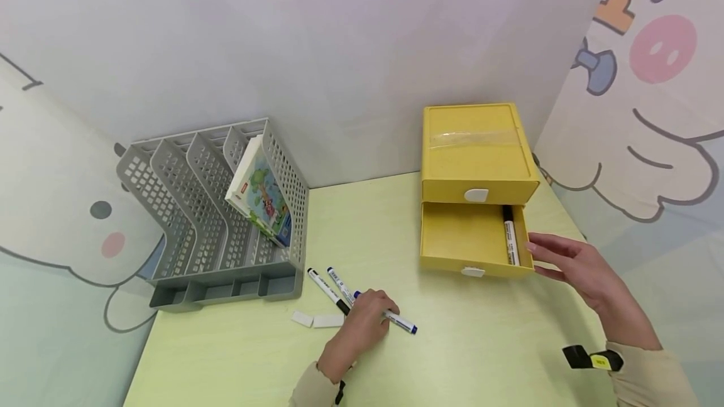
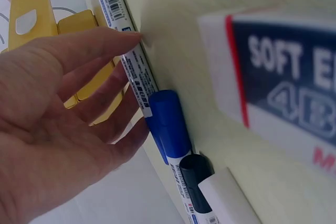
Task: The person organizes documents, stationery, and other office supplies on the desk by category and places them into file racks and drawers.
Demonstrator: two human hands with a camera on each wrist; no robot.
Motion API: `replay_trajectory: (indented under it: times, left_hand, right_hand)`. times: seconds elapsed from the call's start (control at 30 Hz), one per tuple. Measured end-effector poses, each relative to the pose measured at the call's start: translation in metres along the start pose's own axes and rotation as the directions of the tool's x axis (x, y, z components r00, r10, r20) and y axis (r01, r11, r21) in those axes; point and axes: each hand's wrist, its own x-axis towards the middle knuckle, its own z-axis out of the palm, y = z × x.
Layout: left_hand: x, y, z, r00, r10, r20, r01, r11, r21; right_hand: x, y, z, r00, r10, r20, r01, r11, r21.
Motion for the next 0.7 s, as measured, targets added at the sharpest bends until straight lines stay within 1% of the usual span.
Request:
replay_trajectory:
  times: [0.17,0.33,0.43,0.57,0.7]
  left_hand:
    - [0.002,-0.001,-0.003,0.999,0.045,0.011,-0.045,0.999,0.011]
    - [0.005,-0.003,-0.003,0.998,0.054,0.026,-0.055,0.998,0.038]
    - [0.005,-0.004,-0.004,0.998,0.055,0.026,-0.056,0.998,0.031]
    - [0.005,-0.004,-0.006,0.997,0.071,-0.013,-0.070,0.997,0.008]
    - [0.005,-0.003,-0.012,0.990,0.110,-0.091,-0.112,0.994,-0.017]
  right_hand:
    - [-0.001,-0.001,0.001,1.000,0.001,0.001,-0.001,1.000,0.004]
    - [-0.002,-0.001,0.001,1.000,-0.010,0.006,0.010,1.000,0.013]
    - [-0.002,-0.001,0.001,1.000,-0.008,0.006,0.008,1.000,0.011]
    - [-0.002,-0.001,0.001,1.000,-0.003,0.003,0.003,1.000,-0.003]
    - [-0.002,0.000,0.000,1.000,0.001,-0.003,-0.001,1.000,-0.019]
